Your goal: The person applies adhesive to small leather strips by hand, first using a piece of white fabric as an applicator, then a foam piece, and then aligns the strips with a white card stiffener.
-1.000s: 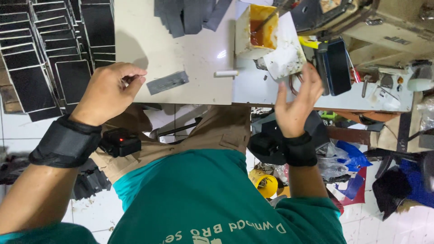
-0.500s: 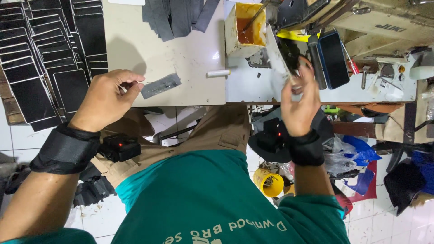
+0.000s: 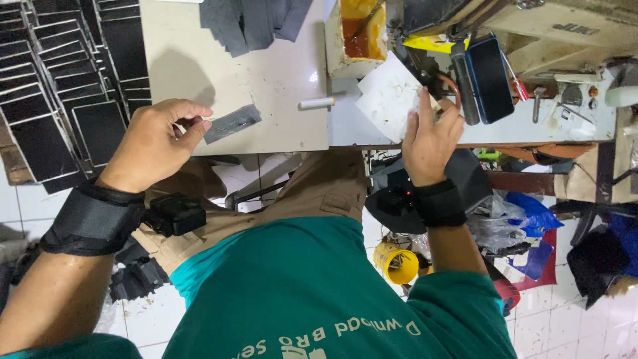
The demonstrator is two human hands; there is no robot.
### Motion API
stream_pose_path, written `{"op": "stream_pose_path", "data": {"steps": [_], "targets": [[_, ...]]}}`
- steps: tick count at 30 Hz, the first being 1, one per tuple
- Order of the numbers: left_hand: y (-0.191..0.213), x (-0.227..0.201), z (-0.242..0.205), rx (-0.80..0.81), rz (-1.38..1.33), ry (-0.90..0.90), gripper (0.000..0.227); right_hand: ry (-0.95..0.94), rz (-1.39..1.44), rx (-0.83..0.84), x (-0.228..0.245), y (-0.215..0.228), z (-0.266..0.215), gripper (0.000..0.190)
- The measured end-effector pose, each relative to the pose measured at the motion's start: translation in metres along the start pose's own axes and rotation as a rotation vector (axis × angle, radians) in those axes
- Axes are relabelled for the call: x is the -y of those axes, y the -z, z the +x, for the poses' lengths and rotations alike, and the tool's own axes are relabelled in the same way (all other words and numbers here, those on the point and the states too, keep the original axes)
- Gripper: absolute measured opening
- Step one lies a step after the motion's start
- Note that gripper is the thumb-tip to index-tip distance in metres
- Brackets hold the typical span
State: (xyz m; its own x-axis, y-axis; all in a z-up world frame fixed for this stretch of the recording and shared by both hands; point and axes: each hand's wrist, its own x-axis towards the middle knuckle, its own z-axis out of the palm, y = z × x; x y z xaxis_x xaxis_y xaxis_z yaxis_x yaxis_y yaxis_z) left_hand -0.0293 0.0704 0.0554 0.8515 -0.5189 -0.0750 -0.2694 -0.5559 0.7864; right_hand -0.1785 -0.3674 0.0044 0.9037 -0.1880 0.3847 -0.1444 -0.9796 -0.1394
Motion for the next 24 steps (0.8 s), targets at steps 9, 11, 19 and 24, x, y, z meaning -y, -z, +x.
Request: {"op": "stream_pose_path", "data": {"steps": [9, 11, 19, 24], "targets": [[0.032, 0.036, -0.024, -0.206, 0.052, -0.055, 0.015, 0.248, -0.227, 0.048, 0.002, -0.034, -0.005, 0.044], [0.045, 0.049, -0.031, -0.306, 0.137, -0.081, 0.016, 0.274, -0.194, 0.015, 0.004, -0.033, -0.007, 0.026], [0.074, 0.16, -0.076, -0.436, 0.228, 0.157, 0.017, 0.293, -0.11, -0.019, -0.01, -0.054, -0.018, 0.031], [0.084, 0.229, -0.101, -0.398, 0.362, 0.333, 0.018, 0.263, -0.019, -0.071, -0.008, -0.045, -0.004, 0.032]]}}
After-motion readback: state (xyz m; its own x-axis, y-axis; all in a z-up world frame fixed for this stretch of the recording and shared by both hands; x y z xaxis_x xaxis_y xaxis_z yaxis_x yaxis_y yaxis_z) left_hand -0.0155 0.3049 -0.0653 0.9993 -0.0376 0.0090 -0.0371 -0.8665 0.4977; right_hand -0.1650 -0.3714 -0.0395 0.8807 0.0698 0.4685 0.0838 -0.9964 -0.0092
